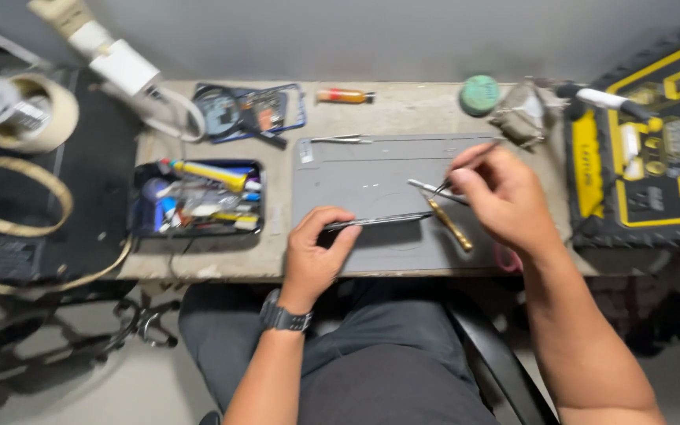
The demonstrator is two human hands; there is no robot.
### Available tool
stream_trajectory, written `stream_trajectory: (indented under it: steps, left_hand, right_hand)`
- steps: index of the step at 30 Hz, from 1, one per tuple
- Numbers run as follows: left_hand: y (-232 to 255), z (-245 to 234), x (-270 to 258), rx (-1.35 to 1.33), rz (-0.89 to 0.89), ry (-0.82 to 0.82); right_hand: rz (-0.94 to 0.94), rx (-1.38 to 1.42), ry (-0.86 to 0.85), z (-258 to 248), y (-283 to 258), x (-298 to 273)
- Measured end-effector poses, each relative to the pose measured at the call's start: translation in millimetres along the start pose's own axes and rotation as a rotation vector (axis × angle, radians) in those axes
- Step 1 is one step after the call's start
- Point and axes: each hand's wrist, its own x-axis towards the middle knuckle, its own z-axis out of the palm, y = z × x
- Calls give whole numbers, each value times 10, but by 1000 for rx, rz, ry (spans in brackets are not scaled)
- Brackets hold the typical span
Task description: The person uses a metal prying tool to scrape and remove material from the edge of a disassembled smartphone. They repeatedly scrape the same area and occasionally switch to a different tool to continue the removal process.
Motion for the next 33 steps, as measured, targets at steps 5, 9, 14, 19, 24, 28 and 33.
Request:
stream_trajectory:
  steps: [5, 9, 14, 19, 24, 28, 33]
  left_hand:
    - [-26, 13, -5, -1, -25, -1]
    - [27, 5, 13, 14, -33, 3]
    - [21, 0, -7, 26, -42, -6]
    - [22, 12, -33, 89, -68, -43]
    - [19, 27, -37, 98, -68, -48]
    - [22, 26, -40, 101, -69, -45]
    - [24, 30, -35, 91, -61, -46]
  right_hand:
    - [-23, -287, -144, -147, -25, 76]
    - [-50, -397, -179, -114, 263, 54]
    - [23, -779, -300, -76, 408, 1]
    - [10, -917, -358, -7, 557, -101]
    - [-115, -962, -245, 44, 680, -146]
    - [-179, -926, -192, -27, 509, -115]
    - [-142, -731, -114, -109, 254, -80]
